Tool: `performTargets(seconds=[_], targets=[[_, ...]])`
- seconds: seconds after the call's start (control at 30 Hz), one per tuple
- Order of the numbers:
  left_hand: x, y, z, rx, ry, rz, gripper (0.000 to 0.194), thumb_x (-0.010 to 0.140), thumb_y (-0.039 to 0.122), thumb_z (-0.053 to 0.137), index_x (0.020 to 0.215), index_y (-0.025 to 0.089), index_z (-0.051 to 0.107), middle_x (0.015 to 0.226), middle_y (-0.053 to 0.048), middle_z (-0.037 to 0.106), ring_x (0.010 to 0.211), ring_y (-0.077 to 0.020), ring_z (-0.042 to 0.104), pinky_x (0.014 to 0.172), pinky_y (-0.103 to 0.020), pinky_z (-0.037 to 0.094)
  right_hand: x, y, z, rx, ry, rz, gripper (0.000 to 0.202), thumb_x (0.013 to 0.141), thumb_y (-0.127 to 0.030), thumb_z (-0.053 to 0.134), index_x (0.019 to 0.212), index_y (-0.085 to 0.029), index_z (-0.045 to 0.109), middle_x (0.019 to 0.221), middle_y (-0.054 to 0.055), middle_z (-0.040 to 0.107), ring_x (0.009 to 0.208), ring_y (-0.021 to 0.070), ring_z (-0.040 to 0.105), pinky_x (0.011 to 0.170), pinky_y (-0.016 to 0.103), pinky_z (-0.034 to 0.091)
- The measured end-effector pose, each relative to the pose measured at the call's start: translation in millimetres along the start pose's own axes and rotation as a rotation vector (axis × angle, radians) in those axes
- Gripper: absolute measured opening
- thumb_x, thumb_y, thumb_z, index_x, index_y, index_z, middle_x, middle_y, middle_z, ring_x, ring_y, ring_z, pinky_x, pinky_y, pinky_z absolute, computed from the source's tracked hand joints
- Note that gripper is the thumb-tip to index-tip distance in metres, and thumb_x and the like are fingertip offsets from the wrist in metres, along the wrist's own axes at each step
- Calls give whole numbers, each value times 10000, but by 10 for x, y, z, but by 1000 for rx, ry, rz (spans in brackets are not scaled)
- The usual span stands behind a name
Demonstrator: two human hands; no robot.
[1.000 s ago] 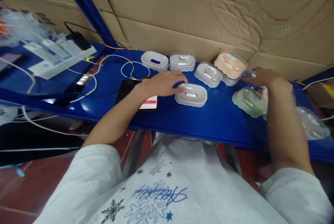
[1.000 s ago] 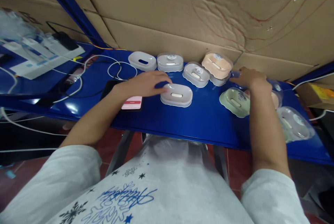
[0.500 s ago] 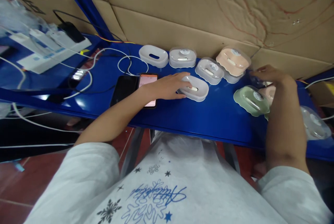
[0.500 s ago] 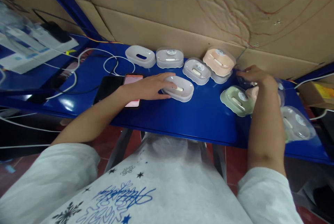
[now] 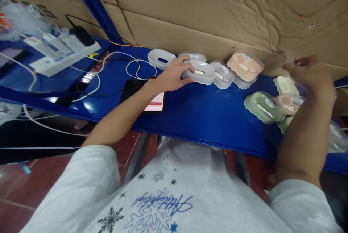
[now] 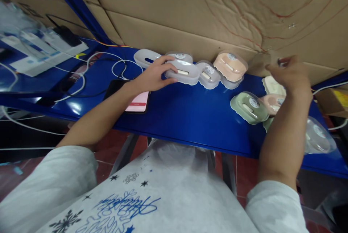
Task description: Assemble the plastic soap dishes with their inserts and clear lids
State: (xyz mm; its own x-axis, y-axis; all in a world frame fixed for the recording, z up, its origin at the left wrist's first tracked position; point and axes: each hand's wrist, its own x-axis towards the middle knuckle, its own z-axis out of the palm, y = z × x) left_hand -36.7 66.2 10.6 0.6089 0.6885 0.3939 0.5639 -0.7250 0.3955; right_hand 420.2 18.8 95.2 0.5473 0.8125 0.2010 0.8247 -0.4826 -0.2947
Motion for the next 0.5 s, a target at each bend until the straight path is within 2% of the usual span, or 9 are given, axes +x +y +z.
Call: performTargets(seconds=[0.07, 0.13, 0.2, 0.27, 0.33, 0.4, 0.5], targets=[[91, -28, -69, -11, 57, -22, 365, 1013, 527, 667, 1225, 230, 664, 1493, -126, 572, 1421, -316, 544, 1242, -521, 394, -134, -120, -165, 30, 204, -145, 643, 983, -505, 757, 1444, -82, 611, 1384, 265, 672, 1127, 254, 671, 854, 418, 464], [188, -72, -121, -15, 100, -39, 377, 1013, 530, 662, 1236, 226, 661, 1418, -110, 622, 1364, -311, 581, 1214, -514, 427, -273, -313, -260, 105, 279, -370, 619, 997, -448, 753, 1474, -104, 561, 1462, 235, 636, 1236, 246, 640, 918, 385, 476], [281, -150, -137, -15, 132, -56, 397, 1015, 530, 655, 1261, 217, 658, 1415, -101, 626, 1374, -312, 572, 1209, -498, 437, -393, -578, -264, 180, 195, -601, 621, 1003, -392, 750, 1507, -122, 508, 1536, 215, 582, 1319, 232, 604, 934, 335, 487], [362, -266, -109, -15, 142, -72, 434, 1023, 541, 636, 1279, 191, 658, 1454, -89, 597, 1408, -303, 540, 1223, -467, 428, -476, -889, -166, 227, 63, -793, 613, 998, -365, 752, 1505, -130, 499, 1576, 199, 546, 1399, 233, 556, 977, 313, 486], [429, -401, -41, -41, 125, -90, 498, 991, 562, 680, 1288, 164, 646, 1506, -89, 549, 1422, -292, 523, 1217, -447, 440, -504, -1201, 32, 276, -46, -934, 593, 977, -352, 768, 1471, -124, 532, 1561, 178, 571, 1420, 241, 549, 1082, 347, 473], [480, -528, 44, -106, 133, -122, 650, 882, 563, 824, 1351, 176, 594, 1550, -128, 511, 1429, -309, 526, 1179, -472, 483, -473, -1479, 297, 343, -160, -1057, 567, 968, -353, 758, 1449, -132, 554, 1542, 158, 608, 1419, 253, 569, 1196, 413, 436], [525, -662, 156, -214, 180, -148, 934, 793, 558, 922, 1530, 254, 434, 1579, -146, 505, 1456, -336, 540, 1164, -519, 497, -368, -1790, 678, 402, -289, -1150, 524, 992, -510, 669, 1417, -211, 596, 1521, 110, 648, 1400, 273, 599, 1233, 492, 438]])
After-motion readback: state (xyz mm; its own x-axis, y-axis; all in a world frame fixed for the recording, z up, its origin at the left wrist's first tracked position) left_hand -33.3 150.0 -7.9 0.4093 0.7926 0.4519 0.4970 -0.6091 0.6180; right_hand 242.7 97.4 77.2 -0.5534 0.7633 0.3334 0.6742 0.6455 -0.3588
